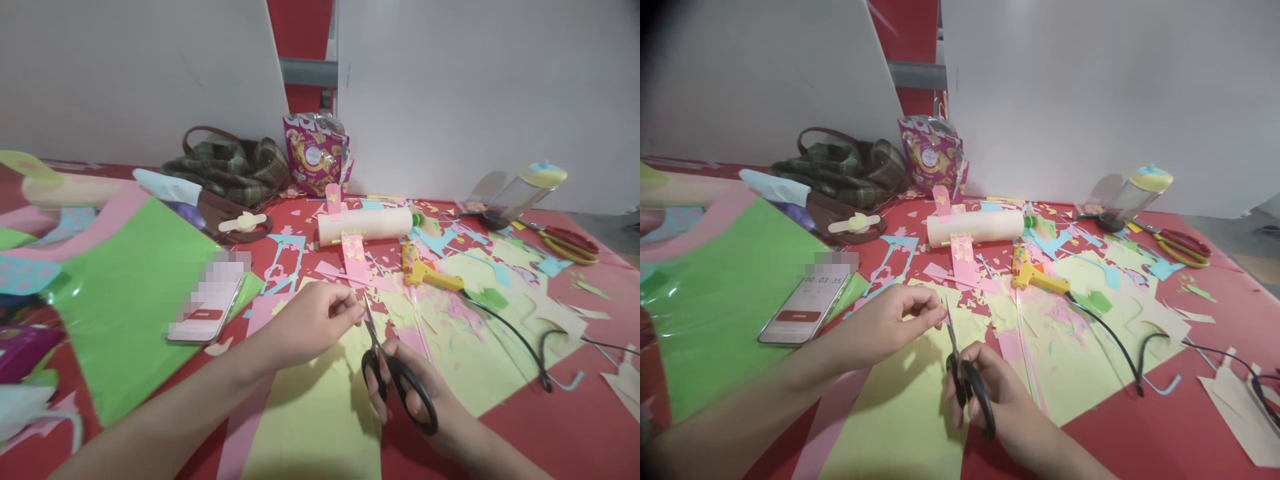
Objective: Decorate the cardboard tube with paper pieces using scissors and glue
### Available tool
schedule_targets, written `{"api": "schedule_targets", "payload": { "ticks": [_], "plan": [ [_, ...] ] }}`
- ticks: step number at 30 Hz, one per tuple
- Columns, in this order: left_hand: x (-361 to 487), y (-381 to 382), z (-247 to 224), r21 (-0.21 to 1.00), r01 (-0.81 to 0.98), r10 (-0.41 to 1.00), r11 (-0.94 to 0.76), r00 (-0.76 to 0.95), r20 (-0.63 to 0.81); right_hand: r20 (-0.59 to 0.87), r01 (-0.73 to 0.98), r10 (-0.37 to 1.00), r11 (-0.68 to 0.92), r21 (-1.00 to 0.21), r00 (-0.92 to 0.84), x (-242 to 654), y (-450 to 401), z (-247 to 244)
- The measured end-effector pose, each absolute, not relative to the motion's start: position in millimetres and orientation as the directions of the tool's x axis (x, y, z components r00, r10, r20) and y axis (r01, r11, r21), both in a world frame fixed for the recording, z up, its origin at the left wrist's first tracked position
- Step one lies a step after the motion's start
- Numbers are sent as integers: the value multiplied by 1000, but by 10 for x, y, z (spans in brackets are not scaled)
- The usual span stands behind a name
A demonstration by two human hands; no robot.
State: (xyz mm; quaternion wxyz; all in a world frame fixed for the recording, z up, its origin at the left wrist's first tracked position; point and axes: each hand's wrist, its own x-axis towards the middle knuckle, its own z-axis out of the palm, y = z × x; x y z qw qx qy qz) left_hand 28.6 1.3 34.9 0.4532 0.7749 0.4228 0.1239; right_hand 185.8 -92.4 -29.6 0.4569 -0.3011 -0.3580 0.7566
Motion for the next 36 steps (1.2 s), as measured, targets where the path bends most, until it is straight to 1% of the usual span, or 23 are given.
{"api": "schedule_targets", "payload": {
  "ticks": [11,22,29,36],
  "plan": [
    [338,-37,334,874,468,786,-132,586,-196,-95,-506,916,-298,-810,-389,1855,-927,-330],
    [375,-73,321,908,407,805,-95,569,-171,-99,-463,924,-276,-842,-369,1845,-930,-312],
    [412,-111,310,935,352,814,-39,554,-174,-65,-458,929,-239,-856,-364,1848,-919,-359],
    [446,-143,314,951,310,824,0,538,-176,-89,-417,937,-234,-878,-337,1834,-917,-320]
  ]
}}
